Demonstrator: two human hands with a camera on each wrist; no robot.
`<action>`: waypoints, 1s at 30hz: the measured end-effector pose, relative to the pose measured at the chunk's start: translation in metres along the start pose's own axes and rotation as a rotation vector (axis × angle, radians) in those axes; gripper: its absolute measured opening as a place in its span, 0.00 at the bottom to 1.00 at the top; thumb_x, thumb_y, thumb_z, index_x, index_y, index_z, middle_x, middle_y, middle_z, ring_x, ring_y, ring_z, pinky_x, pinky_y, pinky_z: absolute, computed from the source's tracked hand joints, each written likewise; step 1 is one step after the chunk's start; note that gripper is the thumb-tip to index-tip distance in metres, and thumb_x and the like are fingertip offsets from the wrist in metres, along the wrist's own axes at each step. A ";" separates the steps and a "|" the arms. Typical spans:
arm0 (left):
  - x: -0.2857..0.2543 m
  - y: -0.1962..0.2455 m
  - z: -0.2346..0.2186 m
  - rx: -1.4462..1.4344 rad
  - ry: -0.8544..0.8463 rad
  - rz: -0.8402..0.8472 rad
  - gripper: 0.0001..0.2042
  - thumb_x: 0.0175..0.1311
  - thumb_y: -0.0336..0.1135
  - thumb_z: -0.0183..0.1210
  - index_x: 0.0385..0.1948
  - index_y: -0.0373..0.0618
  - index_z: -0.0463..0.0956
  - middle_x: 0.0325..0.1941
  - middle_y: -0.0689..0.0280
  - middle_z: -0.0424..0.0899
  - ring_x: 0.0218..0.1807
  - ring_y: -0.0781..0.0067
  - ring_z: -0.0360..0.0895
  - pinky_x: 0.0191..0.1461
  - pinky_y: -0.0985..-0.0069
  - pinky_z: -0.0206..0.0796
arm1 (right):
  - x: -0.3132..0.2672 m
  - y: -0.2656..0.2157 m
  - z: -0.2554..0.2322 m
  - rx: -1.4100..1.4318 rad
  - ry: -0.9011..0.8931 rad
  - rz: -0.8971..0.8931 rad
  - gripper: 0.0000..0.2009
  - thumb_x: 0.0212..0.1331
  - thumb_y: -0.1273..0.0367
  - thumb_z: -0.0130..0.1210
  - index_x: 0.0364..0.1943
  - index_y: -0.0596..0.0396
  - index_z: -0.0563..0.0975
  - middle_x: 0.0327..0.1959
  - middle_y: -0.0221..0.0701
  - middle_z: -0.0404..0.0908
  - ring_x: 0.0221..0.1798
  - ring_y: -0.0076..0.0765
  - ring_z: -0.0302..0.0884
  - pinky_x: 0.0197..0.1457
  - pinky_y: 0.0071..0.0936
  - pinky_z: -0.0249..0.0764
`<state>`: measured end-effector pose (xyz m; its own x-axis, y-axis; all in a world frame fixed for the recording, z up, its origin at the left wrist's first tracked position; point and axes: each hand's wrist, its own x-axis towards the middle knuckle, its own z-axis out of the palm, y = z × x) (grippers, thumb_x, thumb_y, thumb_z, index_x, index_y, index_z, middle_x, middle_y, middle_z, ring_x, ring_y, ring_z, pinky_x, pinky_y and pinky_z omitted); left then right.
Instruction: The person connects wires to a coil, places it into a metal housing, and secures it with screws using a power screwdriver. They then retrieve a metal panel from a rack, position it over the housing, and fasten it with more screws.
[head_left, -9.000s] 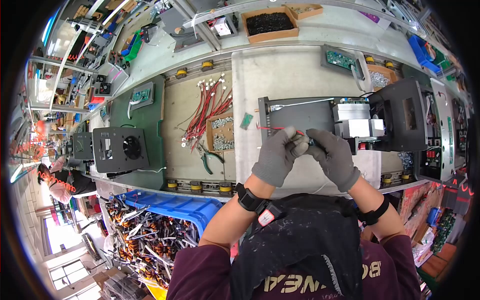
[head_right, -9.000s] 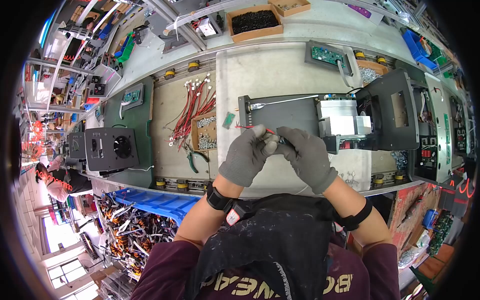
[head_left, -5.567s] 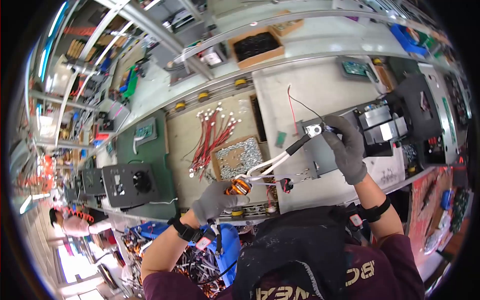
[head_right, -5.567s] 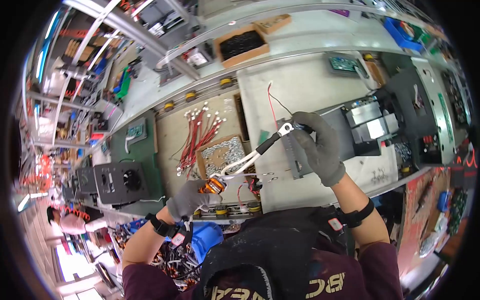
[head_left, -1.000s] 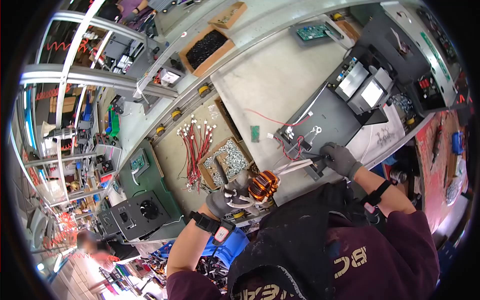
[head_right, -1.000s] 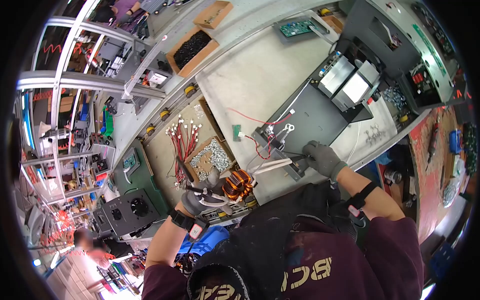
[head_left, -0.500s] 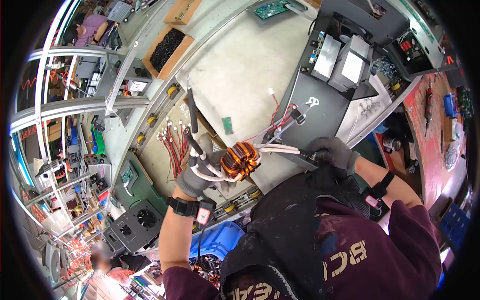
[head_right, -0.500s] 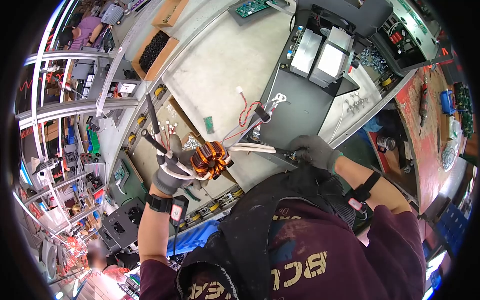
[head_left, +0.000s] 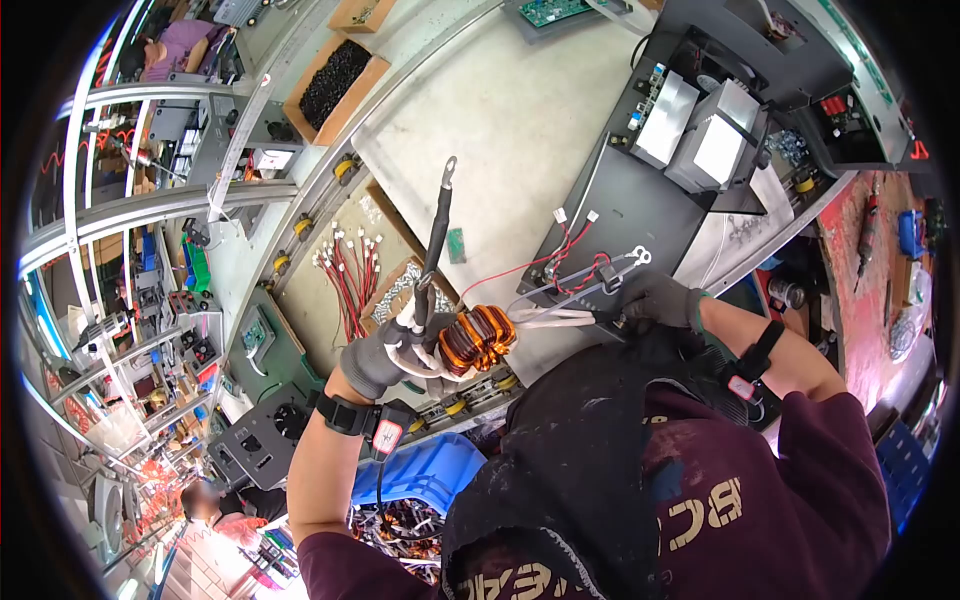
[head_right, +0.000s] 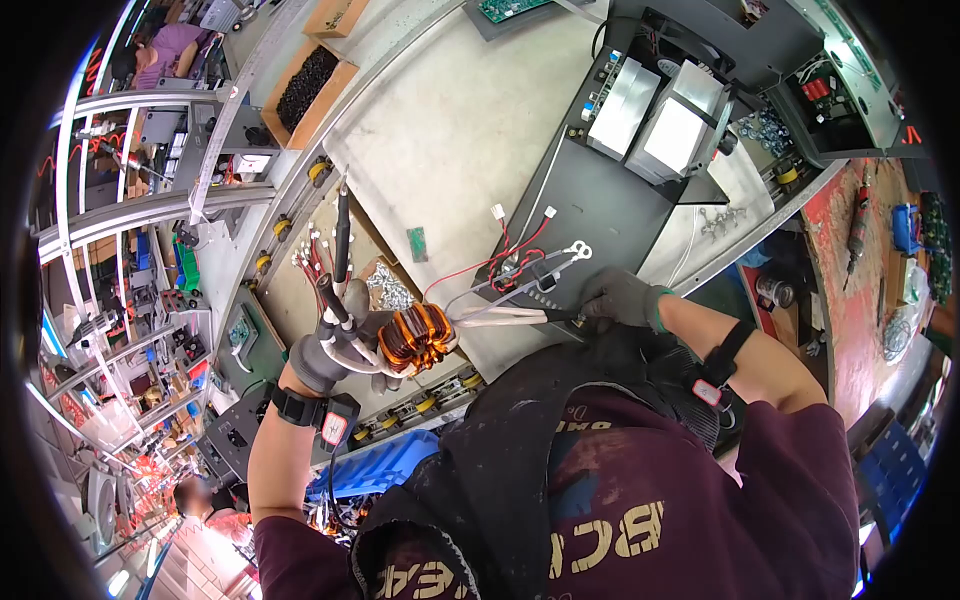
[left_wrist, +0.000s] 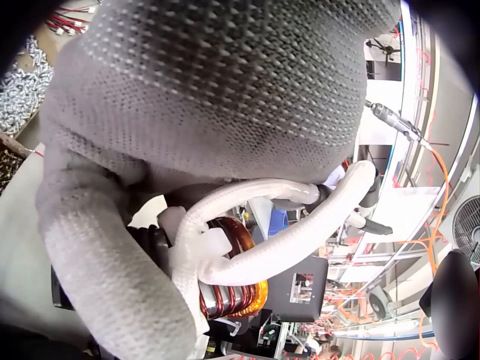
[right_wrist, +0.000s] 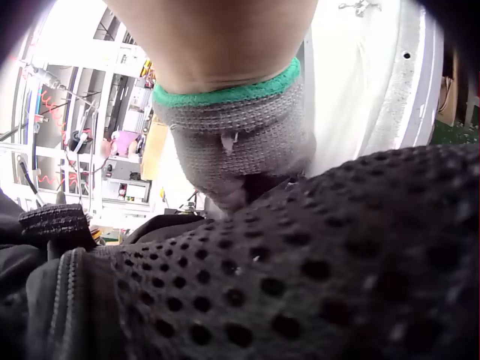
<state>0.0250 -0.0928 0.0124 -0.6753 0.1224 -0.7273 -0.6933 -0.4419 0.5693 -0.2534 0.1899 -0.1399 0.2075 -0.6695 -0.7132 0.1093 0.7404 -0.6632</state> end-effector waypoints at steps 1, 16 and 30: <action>0.000 0.004 0.005 -0.060 -0.033 -0.010 0.17 0.61 0.36 0.57 0.49 0.39 0.70 0.29 0.63 0.82 0.24 0.76 0.80 0.26 0.82 0.72 | 0.004 -0.001 -0.001 -0.001 -0.005 0.001 0.07 0.54 0.70 0.56 0.34 0.60 0.80 0.32 0.39 0.79 0.34 0.45 0.78 0.43 0.35 0.73; 0.008 -0.049 -0.010 -0.807 -0.467 0.131 0.09 0.59 0.43 0.60 0.29 0.55 0.70 0.33 0.55 0.77 0.36 0.49 0.76 0.34 0.57 0.69 | -0.004 0.012 0.007 -0.024 0.074 -0.138 0.10 0.55 0.68 0.56 0.40 0.53 0.81 0.33 0.35 0.82 0.36 0.31 0.79 0.42 0.30 0.74; -0.015 -0.023 0.002 -0.241 -0.075 -0.158 0.22 0.58 0.28 0.59 0.53 0.42 0.63 0.49 0.57 0.73 0.39 0.69 0.79 0.32 0.72 0.77 | 0.019 0.019 0.014 -0.602 0.224 -0.261 0.15 0.61 0.60 0.43 0.40 0.53 0.78 0.38 0.44 0.80 0.42 0.53 0.77 0.47 0.42 0.72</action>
<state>0.0508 -0.0829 0.0106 -0.5863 0.2681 -0.7644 -0.7177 -0.6095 0.3368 -0.2334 0.1921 -0.1629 0.0346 -0.8655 -0.4998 -0.4435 0.4349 -0.7837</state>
